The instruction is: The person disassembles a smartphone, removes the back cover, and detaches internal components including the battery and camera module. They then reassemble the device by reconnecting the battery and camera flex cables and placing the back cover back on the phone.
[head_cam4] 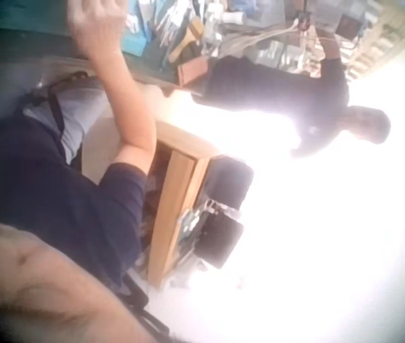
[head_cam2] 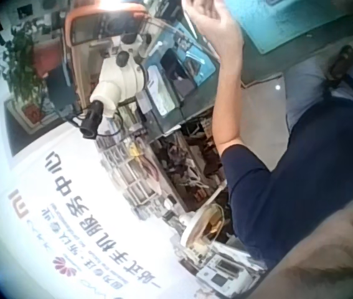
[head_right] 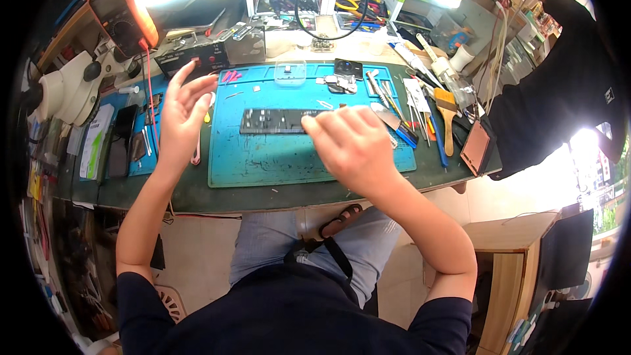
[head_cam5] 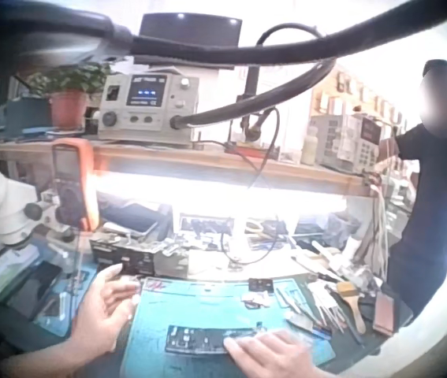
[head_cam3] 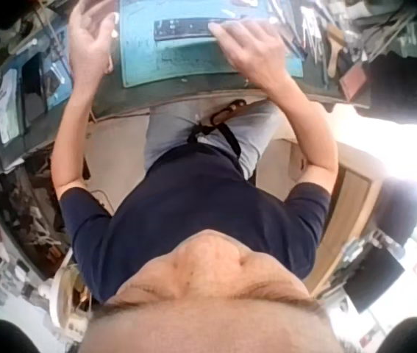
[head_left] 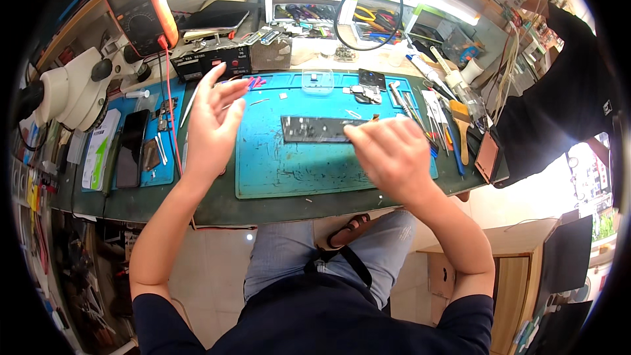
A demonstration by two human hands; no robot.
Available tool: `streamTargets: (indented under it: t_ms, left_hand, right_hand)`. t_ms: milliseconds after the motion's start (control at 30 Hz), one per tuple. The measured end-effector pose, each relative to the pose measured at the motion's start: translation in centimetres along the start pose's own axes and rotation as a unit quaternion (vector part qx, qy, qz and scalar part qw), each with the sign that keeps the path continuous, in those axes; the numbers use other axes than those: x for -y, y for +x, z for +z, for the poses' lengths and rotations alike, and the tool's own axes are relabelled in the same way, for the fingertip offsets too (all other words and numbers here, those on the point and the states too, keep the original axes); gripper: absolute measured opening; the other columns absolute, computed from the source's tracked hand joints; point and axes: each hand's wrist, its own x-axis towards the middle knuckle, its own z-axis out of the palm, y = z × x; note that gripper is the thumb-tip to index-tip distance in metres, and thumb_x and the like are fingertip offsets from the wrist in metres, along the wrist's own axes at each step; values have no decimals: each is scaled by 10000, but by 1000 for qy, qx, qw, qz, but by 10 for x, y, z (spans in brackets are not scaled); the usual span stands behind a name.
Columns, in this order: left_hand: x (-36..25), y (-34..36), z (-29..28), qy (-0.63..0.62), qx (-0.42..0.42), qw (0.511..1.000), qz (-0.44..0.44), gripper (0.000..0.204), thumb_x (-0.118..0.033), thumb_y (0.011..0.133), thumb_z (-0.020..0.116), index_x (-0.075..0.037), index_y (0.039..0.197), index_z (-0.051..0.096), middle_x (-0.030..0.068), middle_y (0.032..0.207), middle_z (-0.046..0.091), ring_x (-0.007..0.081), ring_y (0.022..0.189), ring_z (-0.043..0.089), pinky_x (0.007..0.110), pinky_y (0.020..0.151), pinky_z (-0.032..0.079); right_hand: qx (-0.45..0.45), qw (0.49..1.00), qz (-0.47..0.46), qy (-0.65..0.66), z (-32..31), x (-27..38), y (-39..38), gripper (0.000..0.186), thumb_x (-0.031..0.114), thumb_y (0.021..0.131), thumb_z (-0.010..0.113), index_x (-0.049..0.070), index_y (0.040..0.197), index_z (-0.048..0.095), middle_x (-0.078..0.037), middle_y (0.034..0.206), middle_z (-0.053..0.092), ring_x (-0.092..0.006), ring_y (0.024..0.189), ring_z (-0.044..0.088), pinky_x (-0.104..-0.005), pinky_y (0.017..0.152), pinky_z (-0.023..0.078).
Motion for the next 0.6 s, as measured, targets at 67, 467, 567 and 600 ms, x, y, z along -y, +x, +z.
streamTargets:
  t_ms: [67, 467, 567, 600]
  left_hand:
    - [-1, -12, -9, 39, -19, 998, 41, 604, 15, 1050, 579, -16, 1614, 365, 197, 1390, 666, 268, 1343, 637, 393, 1157, 489]
    - [-14, -64, 22, 295, 176, 907, 245, 703, -58, 915, 770, -13, 1554, 480, 115, 1311, 721, 314, 1241, 659, 463, 1153, 475]
    - [-12, -62, 37, 290, 219, 901, 236, 771, -63, 890, 808, -14, 1574, 456, 141, 1367, 710, 330, 1252, 662, 475, 1163, 468]
    - [-12, -61, 42, 285, 228, 901, 234, 791, -76, 863, 827, -8, 1566, 469, 140, 1364, 705, 326, 1231, 664, 468, 1145, 479]
  right_hand:
    - [21, 998, -45, -27, 9, 9, -7, 335, 73, 800, 750, 61, 1134, 764, -8, 1006, 704, -174, 824, 659, -348, 768, 516]
    - [108, 991, -75, -24, 24, 36, -20, 406, 112, 796, 701, -54, 1165, 733, -95, 1022, 676, -210, 878, 646, -338, 811, 543]
    - [137, 988, -70, -32, 16, 40, -18, 416, 116, 794, 701, -63, 1168, 728, -112, 1067, 694, -224, 910, 660, -339, 831, 548]
    - [149, 986, -74, -28, 15, 39, -19, 431, 122, 791, 700, -67, 1178, 724, -125, 1092, 698, -237, 924, 665, -346, 842, 552]
